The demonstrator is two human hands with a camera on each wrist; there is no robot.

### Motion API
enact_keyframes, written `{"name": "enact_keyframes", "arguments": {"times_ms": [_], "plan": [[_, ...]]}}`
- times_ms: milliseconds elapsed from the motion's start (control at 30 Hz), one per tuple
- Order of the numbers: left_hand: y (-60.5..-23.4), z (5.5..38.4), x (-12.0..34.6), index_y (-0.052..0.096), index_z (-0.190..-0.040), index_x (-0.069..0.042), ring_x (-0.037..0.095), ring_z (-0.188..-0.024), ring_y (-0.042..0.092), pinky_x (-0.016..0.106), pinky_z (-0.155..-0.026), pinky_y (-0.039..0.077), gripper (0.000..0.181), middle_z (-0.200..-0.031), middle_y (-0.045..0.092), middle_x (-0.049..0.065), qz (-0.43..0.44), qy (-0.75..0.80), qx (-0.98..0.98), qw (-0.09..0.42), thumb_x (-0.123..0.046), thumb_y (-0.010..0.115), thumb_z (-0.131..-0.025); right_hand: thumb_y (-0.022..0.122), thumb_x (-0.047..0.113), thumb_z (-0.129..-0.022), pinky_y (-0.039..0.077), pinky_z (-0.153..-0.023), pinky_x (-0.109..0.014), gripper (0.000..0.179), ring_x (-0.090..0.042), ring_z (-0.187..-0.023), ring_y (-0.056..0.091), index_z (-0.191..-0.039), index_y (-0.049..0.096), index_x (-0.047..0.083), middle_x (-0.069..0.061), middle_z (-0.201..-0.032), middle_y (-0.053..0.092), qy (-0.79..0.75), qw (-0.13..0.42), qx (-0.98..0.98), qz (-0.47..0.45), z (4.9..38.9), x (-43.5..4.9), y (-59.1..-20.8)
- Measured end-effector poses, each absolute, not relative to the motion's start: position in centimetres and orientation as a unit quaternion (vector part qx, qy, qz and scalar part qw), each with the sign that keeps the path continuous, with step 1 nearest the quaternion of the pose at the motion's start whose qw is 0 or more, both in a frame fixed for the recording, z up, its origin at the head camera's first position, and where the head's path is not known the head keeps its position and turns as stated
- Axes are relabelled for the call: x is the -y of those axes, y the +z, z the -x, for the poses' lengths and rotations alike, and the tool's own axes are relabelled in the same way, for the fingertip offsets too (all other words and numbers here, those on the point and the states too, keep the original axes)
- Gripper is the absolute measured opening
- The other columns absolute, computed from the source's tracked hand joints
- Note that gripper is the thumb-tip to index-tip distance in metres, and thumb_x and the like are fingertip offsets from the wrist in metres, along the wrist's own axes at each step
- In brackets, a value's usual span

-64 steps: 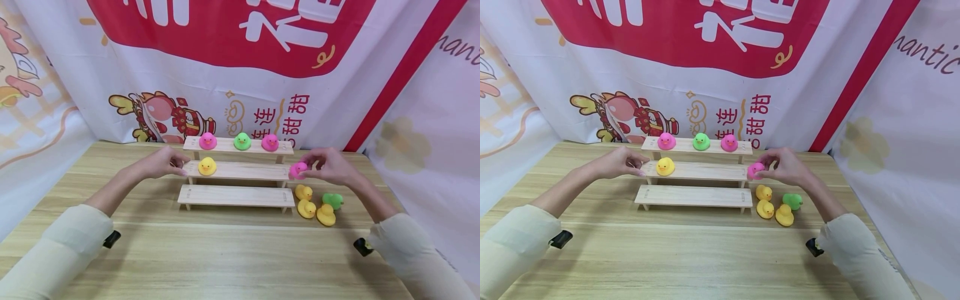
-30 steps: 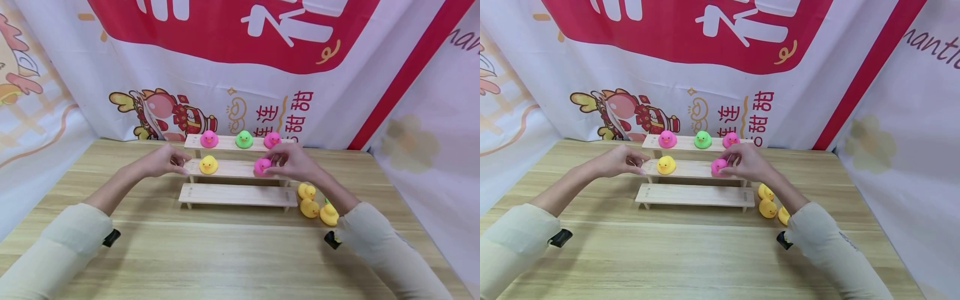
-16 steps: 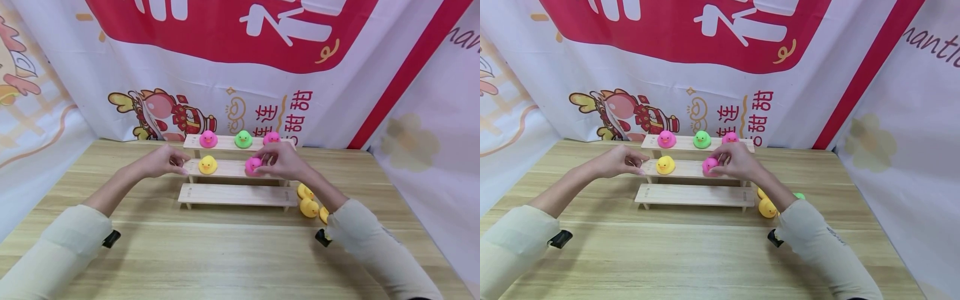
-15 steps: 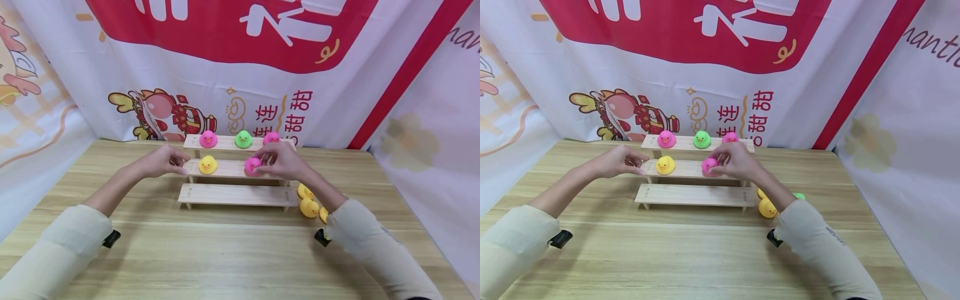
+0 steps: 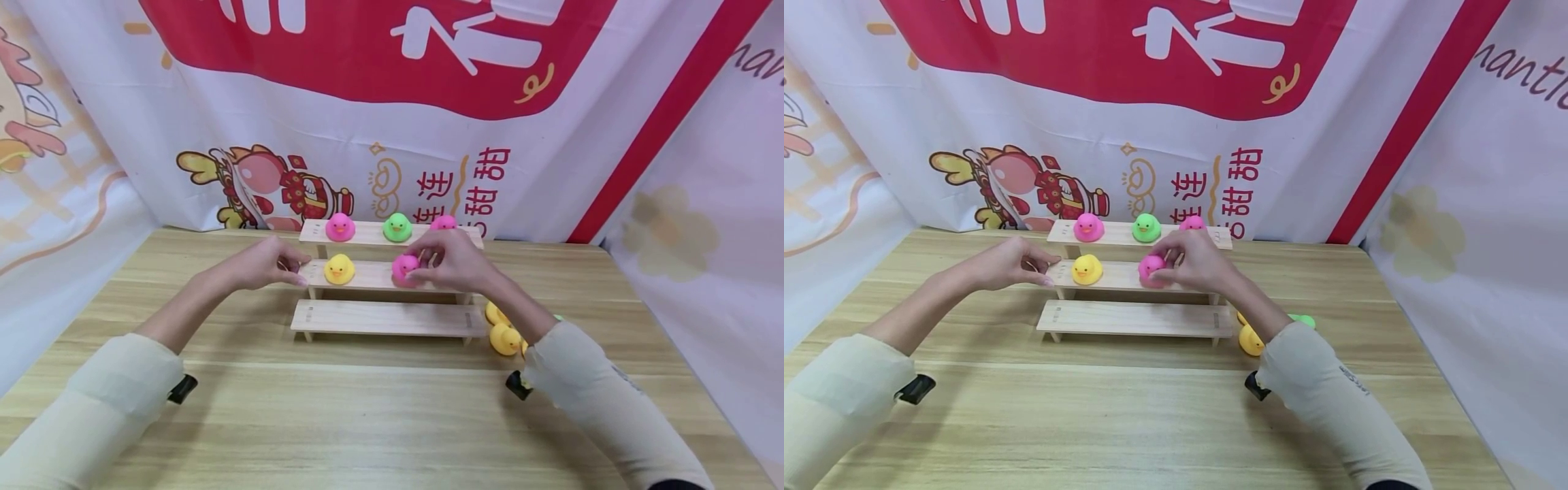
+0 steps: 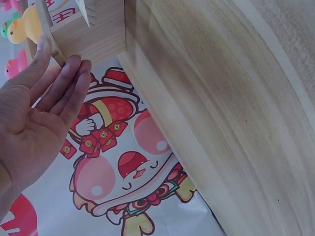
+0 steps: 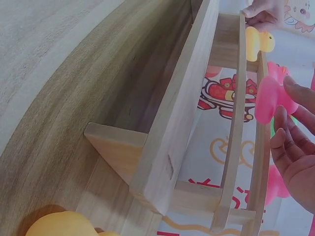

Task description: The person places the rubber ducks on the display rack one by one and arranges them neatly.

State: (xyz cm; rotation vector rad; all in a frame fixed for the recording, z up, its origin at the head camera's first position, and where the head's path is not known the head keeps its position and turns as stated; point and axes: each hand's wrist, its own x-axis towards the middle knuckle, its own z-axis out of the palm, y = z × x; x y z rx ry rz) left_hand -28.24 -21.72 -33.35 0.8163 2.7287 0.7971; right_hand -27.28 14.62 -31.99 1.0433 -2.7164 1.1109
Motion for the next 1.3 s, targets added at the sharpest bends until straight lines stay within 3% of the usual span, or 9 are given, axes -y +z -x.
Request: {"name": "enact_keyframes", "arguments": {"times_ms": [333, 567, 733, 1300], "plan": [[-33.1, 27.8, 21.5, 0.066, -0.127, 0.011, 0.018, -0.077, 0.059, 0.038, -0.078, 0.054, 0.044, -0.112, 0.074, 0.024, -0.296, 0.241, -0.919, 0.097, -0.010, 0.080, -0.091, 0.089, 0.006, -0.079, 0.058, -0.075, -0.032, 0.035, -0.018, -0.083, 0.066, -0.112, 0.078, 0.003, -0.005, -0.095, 0.073, 0.363, 0.007, 0.870, -0.333, 27.3, -14.4, -32.1], [-33.3, 27.9, 21.4, 0.066, -0.128, 0.011, 0.019, -0.078, 0.057, 0.037, -0.077, 0.053, 0.045, -0.098, 0.076, 0.014, -0.274, 0.250, -0.923, 0.102, -0.012, 0.080, -0.091, 0.090, 0.008, -0.080, 0.058, -0.075, -0.032, 0.034, -0.018, -0.083, 0.066, -0.112, 0.079, 0.004, -0.004, -0.094, 0.073, 0.358, 0.005, 0.874, -0.327, 27.3, -14.0, -32.1], [-33.3, 27.9, 21.3, 0.066, -0.130, 0.011, 0.020, -0.079, 0.056, 0.037, -0.077, 0.051, 0.047, -0.084, 0.069, 0.005, -0.256, 0.254, -0.926, 0.109, -0.012, 0.081, -0.091, 0.090, 0.009, -0.079, 0.058, -0.075, -0.031, 0.033, -0.017, -0.082, 0.066, -0.110, 0.079, 0.005, -0.003, -0.091, 0.073, 0.346, 0.011, 0.879, -0.326, 27.4, -13.5, -32.3], [-33.1, 27.7, 21.4, 0.063, -0.130, 0.015, 0.018, -0.078, 0.057, 0.036, -0.077, 0.052, 0.051, -0.081, 0.066, 0.004, -0.251, 0.262, -0.926, 0.103, -0.012, 0.081, -0.091, 0.092, 0.014, -0.080, 0.059, -0.077, -0.028, 0.041, -0.016, -0.083, 0.069, -0.117, 0.077, 0.005, -0.004, -0.098, 0.073, 0.334, -0.009, 0.887, -0.320, 27.3, -13.2, -32.4]]}}
